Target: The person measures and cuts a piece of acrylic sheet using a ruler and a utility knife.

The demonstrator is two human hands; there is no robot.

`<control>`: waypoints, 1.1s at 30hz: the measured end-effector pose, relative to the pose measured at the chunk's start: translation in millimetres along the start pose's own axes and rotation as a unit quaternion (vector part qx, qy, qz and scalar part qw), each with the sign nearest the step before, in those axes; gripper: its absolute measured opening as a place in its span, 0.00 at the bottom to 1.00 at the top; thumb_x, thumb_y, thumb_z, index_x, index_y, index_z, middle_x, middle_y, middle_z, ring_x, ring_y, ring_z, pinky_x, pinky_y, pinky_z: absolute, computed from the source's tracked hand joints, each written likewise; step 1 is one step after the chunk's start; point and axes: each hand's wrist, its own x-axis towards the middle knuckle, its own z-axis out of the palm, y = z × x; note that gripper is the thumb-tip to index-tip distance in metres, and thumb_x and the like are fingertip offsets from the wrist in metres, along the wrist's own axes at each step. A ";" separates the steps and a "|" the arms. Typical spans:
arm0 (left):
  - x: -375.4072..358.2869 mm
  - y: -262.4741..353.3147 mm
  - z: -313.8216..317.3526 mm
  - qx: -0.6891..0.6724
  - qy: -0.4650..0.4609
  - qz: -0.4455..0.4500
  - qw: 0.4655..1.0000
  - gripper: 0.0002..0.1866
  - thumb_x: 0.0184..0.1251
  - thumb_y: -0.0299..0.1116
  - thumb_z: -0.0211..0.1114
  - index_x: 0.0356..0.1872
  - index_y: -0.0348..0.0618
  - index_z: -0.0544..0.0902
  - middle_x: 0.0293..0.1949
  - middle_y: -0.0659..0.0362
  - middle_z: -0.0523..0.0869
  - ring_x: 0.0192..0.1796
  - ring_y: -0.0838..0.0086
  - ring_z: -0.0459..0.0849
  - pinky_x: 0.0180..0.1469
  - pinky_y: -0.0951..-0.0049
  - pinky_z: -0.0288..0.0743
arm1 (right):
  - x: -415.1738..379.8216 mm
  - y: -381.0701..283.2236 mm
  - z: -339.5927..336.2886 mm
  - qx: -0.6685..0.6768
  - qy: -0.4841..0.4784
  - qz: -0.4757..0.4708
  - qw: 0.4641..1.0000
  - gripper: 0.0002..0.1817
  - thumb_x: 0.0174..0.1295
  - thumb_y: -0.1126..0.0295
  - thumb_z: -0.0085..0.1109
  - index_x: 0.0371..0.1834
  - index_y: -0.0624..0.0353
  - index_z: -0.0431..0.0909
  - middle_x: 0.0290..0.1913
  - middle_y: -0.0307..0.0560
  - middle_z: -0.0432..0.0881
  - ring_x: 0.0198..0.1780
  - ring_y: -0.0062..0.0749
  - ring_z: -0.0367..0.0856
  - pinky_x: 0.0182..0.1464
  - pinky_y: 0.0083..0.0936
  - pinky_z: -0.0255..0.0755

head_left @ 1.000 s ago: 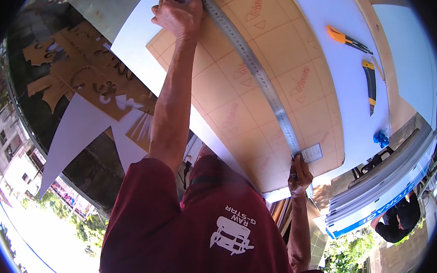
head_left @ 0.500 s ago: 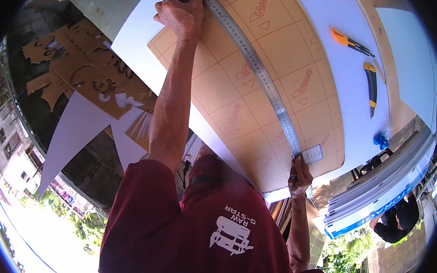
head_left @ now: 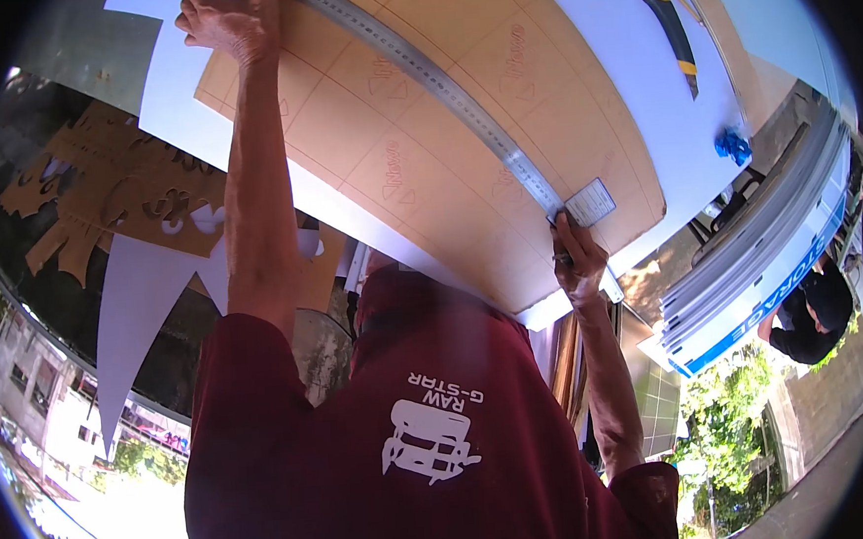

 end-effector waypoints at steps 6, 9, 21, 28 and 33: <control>-123.5 55.4 -47.8 0.099 -0.199 0.263 0.939 0.50 0.45 0.56 0.84 0.67 0.35 0.76 0.64 0.44 0.78 0.67 0.48 0.72 0.62 0.44 0.68 | -2.8 -1.5 4.3 -0.034 0.038 -0.005 0.999 0.25 0.56 0.81 0.72 0.59 0.54 0.87 0.30 0.40 0.78 0.26 0.34 0.81 0.28 0.34 0.75; -153.8 67.0 -60.0 0.096 -0.252 0.248 0.930 0.61 0.41 0.61 0.85 0.72 0.28 0.68 0.72 0.38 0.66 0.74 0.41 0.64 0.67 0.38 0.65 | 1.8 -1.4 7.3 -0.015 0.055 -0.017 0.998 0.24 0.57 0.81 0.71 0.59 0.54 0.87 0.29 0.40 0.77 0.26 0.35 0.81 0.28 0.34 0.75; -164.7 93.9 -52.1 0.231 -0.375 0.131 0.888 0.84 0.19 0.68 0.89 0.80 0.29 0.55 0.79 0.32 0.55 0.82 0.33 0.46 0.73 0.28 0.58 | -3.1 15.9 12.4 0.006 0.052 -0.070 0.996 0.31 0.52 0.78 0.74 0.63 0.53 0.84 0.34 0.37 0.81 0.31 0.32 0.86 0.29 0.29 0.80; -166.6 109.7 -44.5 0.270 -0.410 0.077 0.868 0.91 0.14 0.65 0.92 0.81 0.27 0.46 0.82 0.28 0.44 0.83 0.27 0.41 0.74 0.20 0.52 | -5.8 16.7 10.1 0.075 -0.009 -0.033 0.997 0.37 0.47 0.86 0.72 0.66 0.53 0.83 0.38 0.40 0.84 0.38 0.32 0.89 0.40 0.27 0.85; -160.0 134.0 -49.9 0.290 -0.455 0.009 0.842 0.89 0.24 0.59 0.93 0.81 0.28 0.36 0.82 0.33 0.35 0.83 0.33 0.33 0.79 0.27 0.45 | -2.1 8.9 2.1 0.028 -0.015 -0.038 0.999 0.34 0.50 0.84 0.72 0.65 0.55 0.83 0.38 0.40 0.84 0.37 0.34 0.88 0.40 0.30 0.83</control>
